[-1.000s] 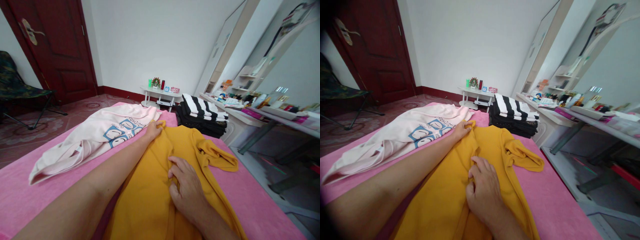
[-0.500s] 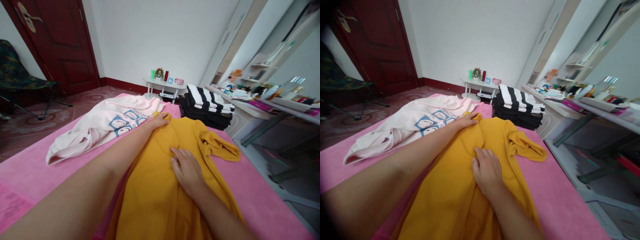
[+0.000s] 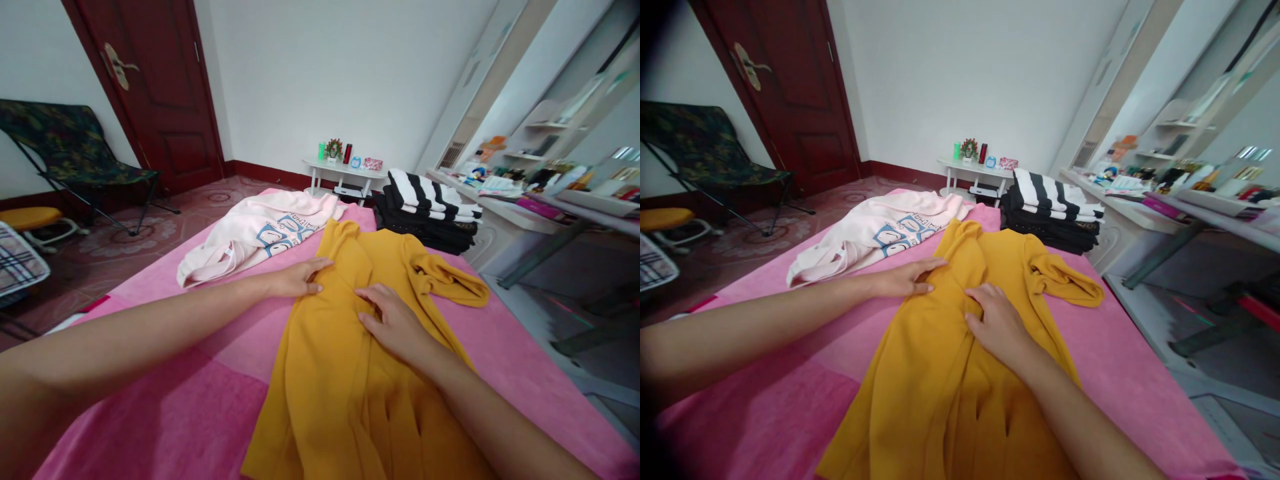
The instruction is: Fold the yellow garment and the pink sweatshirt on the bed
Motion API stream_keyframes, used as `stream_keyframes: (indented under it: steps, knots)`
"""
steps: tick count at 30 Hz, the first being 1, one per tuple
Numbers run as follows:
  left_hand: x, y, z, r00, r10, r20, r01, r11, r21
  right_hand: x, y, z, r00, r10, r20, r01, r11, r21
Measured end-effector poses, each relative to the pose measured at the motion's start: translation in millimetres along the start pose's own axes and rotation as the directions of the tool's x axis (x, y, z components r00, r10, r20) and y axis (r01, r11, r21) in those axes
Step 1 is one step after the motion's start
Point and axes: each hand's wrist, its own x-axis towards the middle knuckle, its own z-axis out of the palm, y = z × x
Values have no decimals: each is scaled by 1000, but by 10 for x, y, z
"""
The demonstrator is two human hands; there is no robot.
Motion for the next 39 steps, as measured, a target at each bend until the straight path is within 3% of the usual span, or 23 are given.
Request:
stream_keyframes:
  steps: [3,6,9,11,13,15,16,18,20,23,26,29,31,33,36,39]
  knots:
    - [-230,75,4,999,16,36,-18,998,66,-285,-279,-243,958,-217,186,204,975,87]
    - [-339,78,29,999,23,23,-25,995,92,-550,-592,-352,852,-406,332,383,914,134]
    - [-361,83,50,1000,29,-7,-29,997,72,-671,-815,-261,780,-531,332,504,847,169]
    - [-352,107,47,1000,19,-20,-19,999,35,-653,-891,-195,776,-573,263,522,818,242]
    - [-333,133,29,999,4,-42,-5,1000,-23,-553,-905,-197,842,-516,156,422,811,405]
    - [-303,142,3,996,-10,-93,0,994,-107,-376,-846,-253,963,-267,28,194,766,613]
    - [-284,140,-9,992,-24,-125,4,986,-164,-267,-784,-278,996,-83,-24,76,700,710]
    - [-242,129,-24,977,-86,-196,26,957,-290,-45,-599,-274,966,255,-48,-90,503,859]
    - [-202,130,-16,953,-173,-250,62,915,-398,130,-369,-178,906,417,79,-216,293,931]
    - [-155,174,42,939,-229,-256,103,899,-426,238,-70,52,852,452,265,-352,119,928]
    - [-127,238,139,947,-228,-225,138,925,-355,215,55,207,871,440,218,-314,158,936]
    - [-122,272,229,927,-206,-315,147,969,-199,178,22,233,898,422,127,-234,212,949]
    - [-131,279,273,897,-153,-415,139,988,-63,170,-41,222,914,388,114,-201,191,961]
    - [-145,290,308,885,-120,-449,120,992,-30,166,-107,214,934,332,129,-182,133,974]
    - [-174,344,346,919,-146,-367,55,968,-247,142,-189,207,953,272,133,-155,63,986]
    - [-234,444,343,954,-165,-249,16,862,-507,95,-238,182,957,259,131,-148,48,988]
